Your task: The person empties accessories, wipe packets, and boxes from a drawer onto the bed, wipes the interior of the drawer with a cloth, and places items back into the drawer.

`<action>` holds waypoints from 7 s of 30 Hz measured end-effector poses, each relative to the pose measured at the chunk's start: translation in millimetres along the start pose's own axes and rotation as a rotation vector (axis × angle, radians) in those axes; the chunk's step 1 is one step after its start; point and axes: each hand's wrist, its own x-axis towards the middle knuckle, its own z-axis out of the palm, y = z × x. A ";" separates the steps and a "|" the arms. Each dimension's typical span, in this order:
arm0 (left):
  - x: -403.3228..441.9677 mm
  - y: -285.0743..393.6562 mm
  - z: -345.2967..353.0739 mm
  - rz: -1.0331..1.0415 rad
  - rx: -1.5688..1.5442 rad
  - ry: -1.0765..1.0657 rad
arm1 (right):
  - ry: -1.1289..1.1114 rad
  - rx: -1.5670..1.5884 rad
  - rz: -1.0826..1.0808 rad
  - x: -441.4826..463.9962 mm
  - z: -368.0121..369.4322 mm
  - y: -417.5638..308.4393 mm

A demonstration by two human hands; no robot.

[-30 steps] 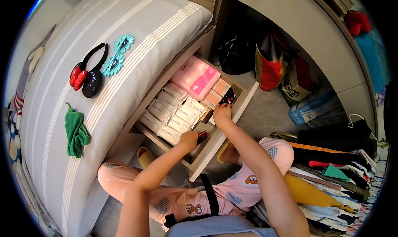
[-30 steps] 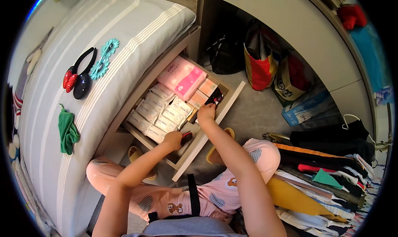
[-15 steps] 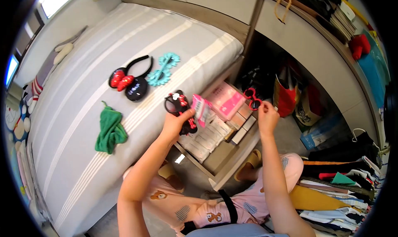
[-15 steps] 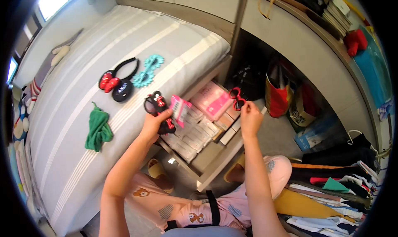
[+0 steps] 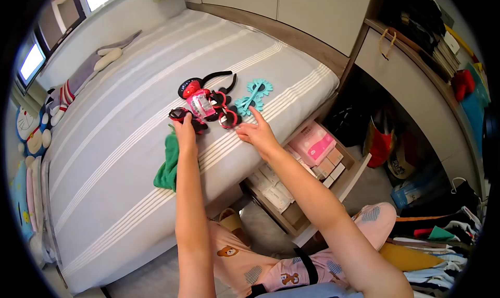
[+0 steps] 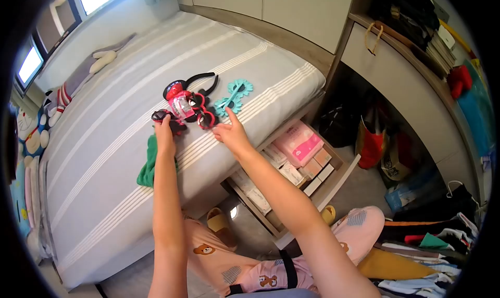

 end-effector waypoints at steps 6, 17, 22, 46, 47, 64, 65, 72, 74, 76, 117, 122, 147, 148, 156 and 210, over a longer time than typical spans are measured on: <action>-7.9 5.8 -32.0 0.520 0.931 0.341 | 0.155 -0.262 -0.236 -41.7 -74.3 31.3; -167.7 36.6 53.2 0.902 0.608 -0.318 | 0.261 -1.007 0.216 -77.7 -298.3 144.8; -264.0 -48.5 81.0 0.554 0.938 -1.130 | 0.136 -1.262 0.231 -89.6 -310.4 174.8; -254.1 -189.2 119.6 0.604 1.429 -1.589 | -0.025 -1.305 0.352 -60.2 -303.0 173.2; -252.6 -183.6 123.6 0.557 1.388 -1.574 | 0.045 -1.285 0.329 -61.4 -297.7 168.6; -193.4 36.6 114.7 0.694 0.834 -0.491 | 0.250 -0.101 -0.364 -40.4 -105.2 -24.9; -183.3 47.4 105.5 0.720 0.830 -0.374 | 0.065 -0.137 -0.150 -30.7 -100.6 -34.7; -121.3 52.3 53.8 0.764 1.198 0.331 | 0.164 -0.127 -0.215 -27.6 -99.0 2.2; -137.6 63.9 69.3 0.968 1.036 0.220 | 0.247 -0.225 -0.172 -36.3 -143.0 39.8; -162.1 46.6 92.5 1.025 0.830 -0.187 | 0.273 -0.407 -0.016 -44.6 -206.5 94.2; -277.8 -189.2 114.0 0.183 0.850 -1.095 | 0.507 -0.849 0.078 -97.4 -257.7 107.0; -260.4 -97.7 121.6 0.504 0.617 -0.843 | 0.626 -0.263 -0.426 -117.7 -201.9 45.4; -96.2 10.6 48.7 0.710 1.343 0.068 | 0.131 -0.699 -0.720 -2.8 -52.6 -0.7; -102.4 14.1 47.8 0.763 1.323 0.114 | 0.187 -0.665 -0.729 -14.8 -73.8 3.8; -194.6 10.1 91.1 1.001 0.705 -0.640 | 0.104 -1.173 0.041 -76.7 -246.5 123.9; -210.8 25.1 92.8 0.670 0.458 -0.466 | 0.477 0.259 -0.065 -79.9 -178.2 5.2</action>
